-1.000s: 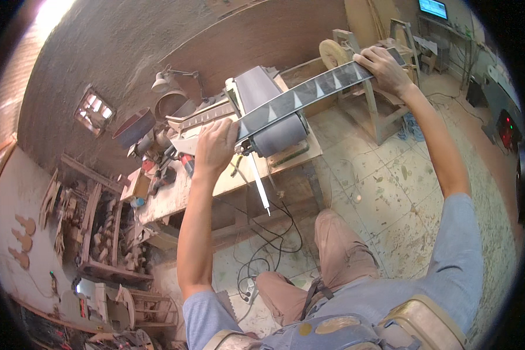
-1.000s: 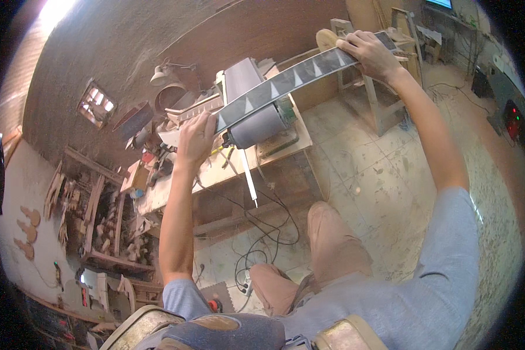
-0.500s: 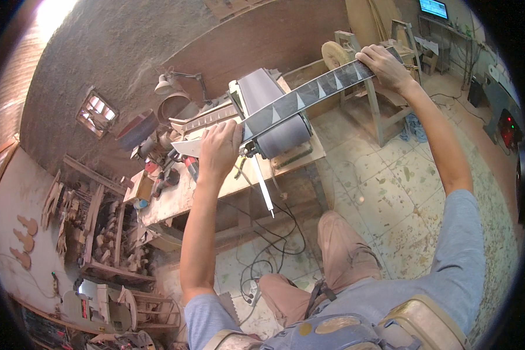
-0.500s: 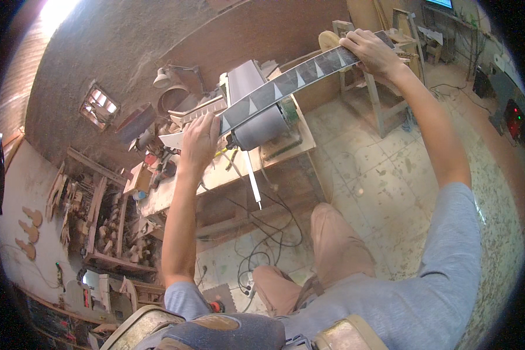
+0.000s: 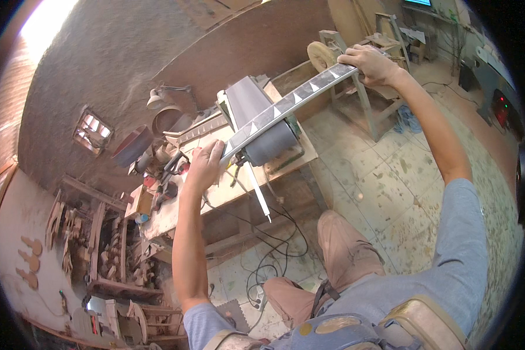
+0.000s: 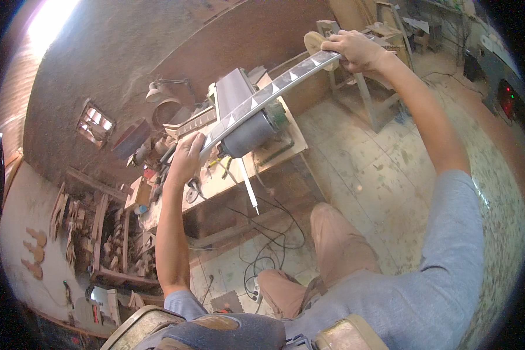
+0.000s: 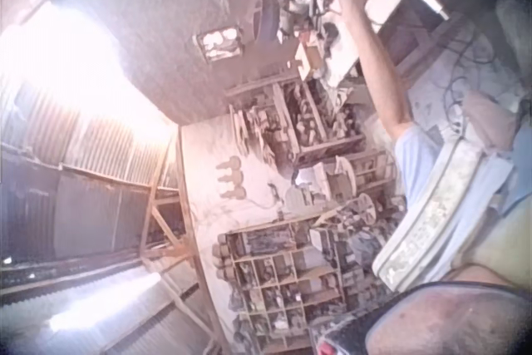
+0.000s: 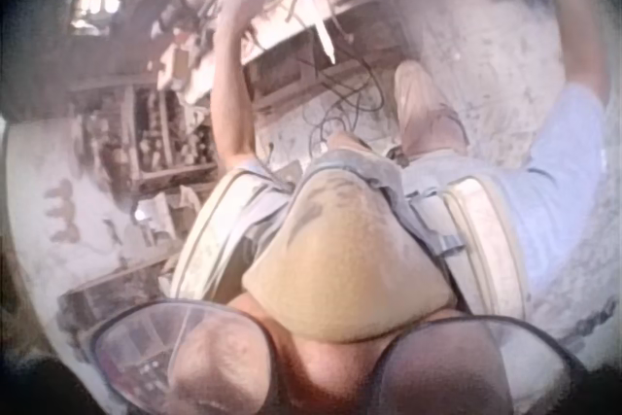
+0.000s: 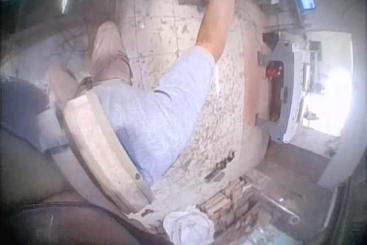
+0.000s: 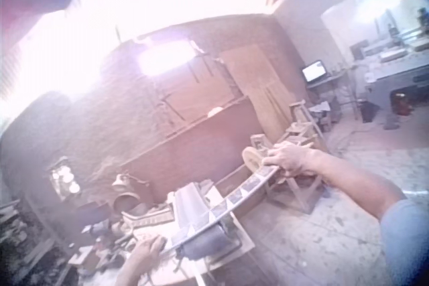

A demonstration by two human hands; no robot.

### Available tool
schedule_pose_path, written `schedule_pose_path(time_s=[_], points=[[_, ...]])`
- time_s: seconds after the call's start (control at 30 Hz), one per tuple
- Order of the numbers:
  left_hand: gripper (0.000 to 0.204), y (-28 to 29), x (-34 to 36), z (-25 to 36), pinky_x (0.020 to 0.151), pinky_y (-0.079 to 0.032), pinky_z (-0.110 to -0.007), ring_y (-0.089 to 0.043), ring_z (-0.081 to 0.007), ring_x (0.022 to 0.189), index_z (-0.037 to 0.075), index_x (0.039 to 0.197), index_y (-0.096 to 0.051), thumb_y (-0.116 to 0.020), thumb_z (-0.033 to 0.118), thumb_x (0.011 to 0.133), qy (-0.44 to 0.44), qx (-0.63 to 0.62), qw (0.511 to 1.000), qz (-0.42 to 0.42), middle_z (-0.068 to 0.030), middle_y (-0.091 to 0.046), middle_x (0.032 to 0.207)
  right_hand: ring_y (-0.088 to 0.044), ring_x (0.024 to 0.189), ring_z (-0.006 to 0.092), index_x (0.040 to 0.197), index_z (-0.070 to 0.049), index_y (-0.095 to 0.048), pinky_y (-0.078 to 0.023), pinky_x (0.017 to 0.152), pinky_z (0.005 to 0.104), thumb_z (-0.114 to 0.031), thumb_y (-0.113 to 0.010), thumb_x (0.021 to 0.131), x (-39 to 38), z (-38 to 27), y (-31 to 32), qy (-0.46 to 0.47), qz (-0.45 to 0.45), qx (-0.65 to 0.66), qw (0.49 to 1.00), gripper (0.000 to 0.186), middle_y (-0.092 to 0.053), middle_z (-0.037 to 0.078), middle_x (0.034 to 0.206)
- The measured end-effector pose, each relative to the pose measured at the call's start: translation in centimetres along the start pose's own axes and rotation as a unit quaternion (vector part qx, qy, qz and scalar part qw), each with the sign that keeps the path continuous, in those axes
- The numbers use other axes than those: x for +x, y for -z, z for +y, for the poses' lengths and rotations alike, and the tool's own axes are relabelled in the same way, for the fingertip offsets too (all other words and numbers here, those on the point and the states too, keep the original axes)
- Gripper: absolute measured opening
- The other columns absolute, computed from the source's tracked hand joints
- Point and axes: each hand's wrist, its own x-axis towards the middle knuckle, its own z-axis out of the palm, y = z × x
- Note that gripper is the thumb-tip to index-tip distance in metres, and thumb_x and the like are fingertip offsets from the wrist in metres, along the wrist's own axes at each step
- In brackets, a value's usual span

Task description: The person shapes the back of a guitar neck using a belt sander, turning the wood to sand different angles, and checking the width of the heel with calipers.

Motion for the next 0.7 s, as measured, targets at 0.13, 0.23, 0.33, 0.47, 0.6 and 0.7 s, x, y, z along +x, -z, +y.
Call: schedule_pose_path(time_s=[0.13,0.23,0.33,0.47,0.6,0.7], points=[[0.047,1.7,-0.7,0.5,0.083,-0.046,-0.035,-0.059,-0.0206,0.085,-0.003,0.118,-0.063,-0.041,0.036,0.105,0.071,-0.074,0.991,-0.084,-0.0134,-0.066,0.092,-0.057,0.109,0.0322,0.119,-0.009,-0.058,-0.047,0.096,0.0411,-0.001,-0.076,0.069,1.2,-0.2,1.2,-0.065,-0.135,0.021,0.989,0.054,-0.061,0.008,0.106],[0.044,1.7,-1.2,-1.3,0.081,-0.045,-0.035,-0.059,-0.0274,0.085,-0.005,0.106,-0.063,-0.041,0.034,0.105,0.041,-0.045,0.997,-0.050,-0.0162,-0.065,0.093,-0.055,0.112,0.0319,0.122,-0.011,-0.054,-0.046,0.096,0.0421,-0.002,-0.075,0.070,2.1,-1.4,1.2,-0.057,-0.153,-0.009,0.987,0.057,-0.059,0.008,0.111],[0.030,1.5,-1.9,-2.1,0.081,-0.044,-0.041,-0.059,-0.0370,0.088,-0.003,0.100,-0.061,-0.046,0.024,0.101,-0.053,0.090,0.994,0.022,-0.0185,-0.063,0.094,-0.054,0.112,0.0298,0.126,-0.012,-0.048,-0.045,0.095,0.0423,-0.007,-0.069,0.078,1.9,-2.0,-0.5,-0.002,-0.042,-0.110,0.993,0.053,-0.056,0.008,0.114],[0.017,1.2,-3.5,-3.9,0.081,-0.041,-0.043,-0.058,-0.0324,0.088,0.002,0.095,-0.060,-0.051,0.016,0.098,-0.173,0.244,0.931,0.208,-0.0138,-0.060,0.088,-0.054,0.109,0.0271,0.127,-0.012,-0.045,-0.042,0.095,0.0408,-0.015,-0.058,0.087,1.9,-3.2,-4.0,0.024,0.170,-0.234,0.957,0.042,-0.054,0.009,0.111],[0.022,3.0,-5.3,-5.2,0.079,-0.041,-0.041,-0.057,-0.0291,0.086,0.001,0.096,-0.061,-0.049,0.020,0.100,-0.087,0.198,0.963,0.160,-0.0125,-0.060,0.086,-0.053,0.109,0.0266,0.121,-0.010,-0.049,-0.041,0.097,0.0383,-0.009,-0.061,0.082,3.1,-5.3,-3.1,0.054,0.178,-0.182,0.965,0.041,-0.054,0.008,0.107],[0.036,4.5,-6.4,-5.8,0.073,-0.044,-0.033,-0.058,-0.0157,0.078,-0.002,0.099,-0.062,-0.044,0.029,0.104,0.120,0.011,0.992,0.037,-0.0070,-0.062,0.084,-0.057,0.108,0.0276,0.113,-0.009,-0.056,-0.043,0.095,0.0378,-0.003,-0.067,0.067,3.4,-6.0,-1.0,0.064,0.023,-0.046,0.997,0.048,-0.060,0.009,0.105]])
